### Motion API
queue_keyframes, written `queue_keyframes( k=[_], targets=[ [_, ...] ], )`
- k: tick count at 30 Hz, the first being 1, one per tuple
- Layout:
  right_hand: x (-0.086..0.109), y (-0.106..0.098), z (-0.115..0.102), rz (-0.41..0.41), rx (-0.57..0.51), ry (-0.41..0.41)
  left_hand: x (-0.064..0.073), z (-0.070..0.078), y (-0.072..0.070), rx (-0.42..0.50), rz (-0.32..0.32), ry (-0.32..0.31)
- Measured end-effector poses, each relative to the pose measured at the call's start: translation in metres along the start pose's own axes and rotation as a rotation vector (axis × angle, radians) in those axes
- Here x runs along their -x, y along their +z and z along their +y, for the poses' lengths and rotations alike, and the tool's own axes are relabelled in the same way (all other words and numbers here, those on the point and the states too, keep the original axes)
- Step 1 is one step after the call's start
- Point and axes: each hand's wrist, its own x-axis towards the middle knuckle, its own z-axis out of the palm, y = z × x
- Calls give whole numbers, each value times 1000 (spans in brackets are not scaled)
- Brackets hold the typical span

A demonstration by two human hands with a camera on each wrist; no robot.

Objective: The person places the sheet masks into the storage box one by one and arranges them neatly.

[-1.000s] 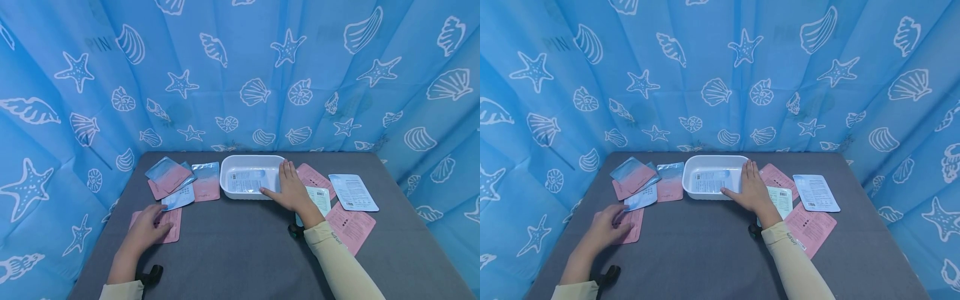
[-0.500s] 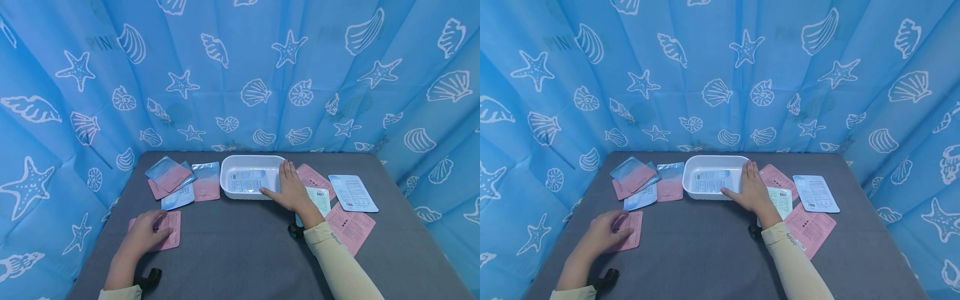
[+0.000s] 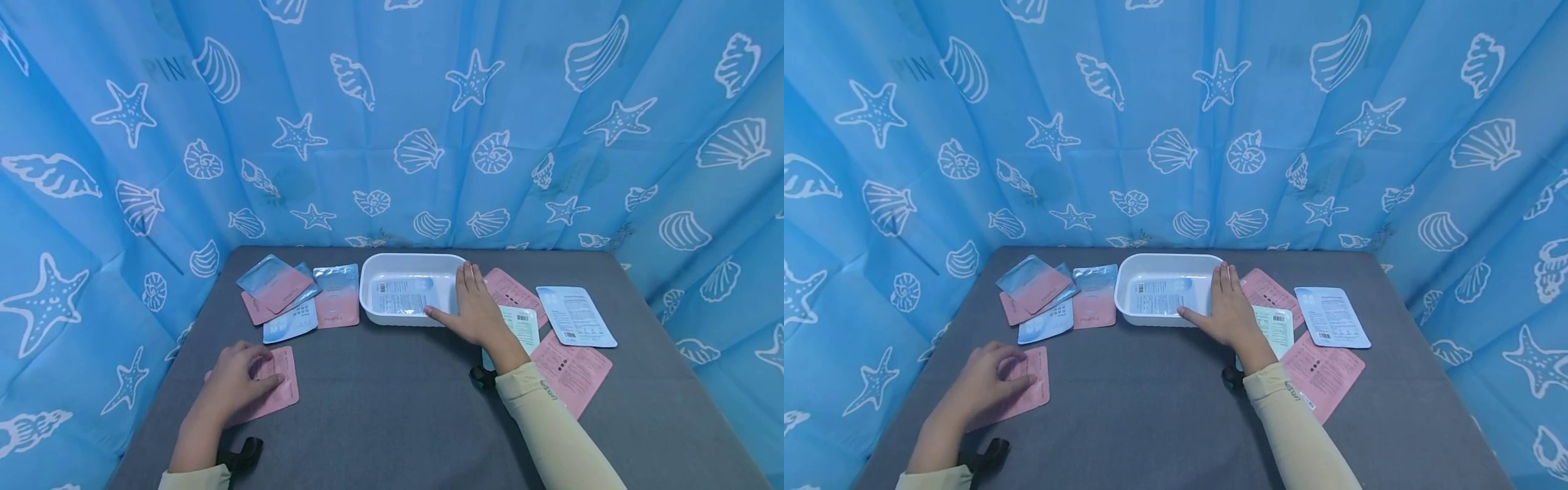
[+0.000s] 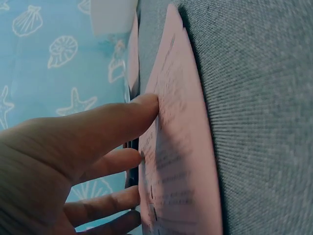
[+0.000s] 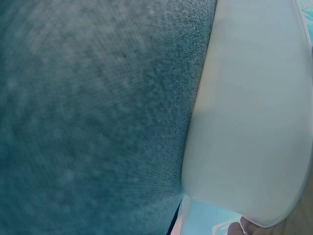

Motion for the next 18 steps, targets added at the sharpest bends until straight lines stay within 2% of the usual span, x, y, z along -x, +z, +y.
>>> queue_keyframes(
  k=[4, 10, 18],
  targets=[
    [0, 0, 0, -2, 0, 1, -2, -2, 0, 10, -26, -24],
    [0, 0, 0, 7, -2, 2, -3, -4, 3, 116, -15, 8],
    [-1, 1, 0, 17, -6, 3, -2, 0, 1, 210, -33, -54]
  ],
)
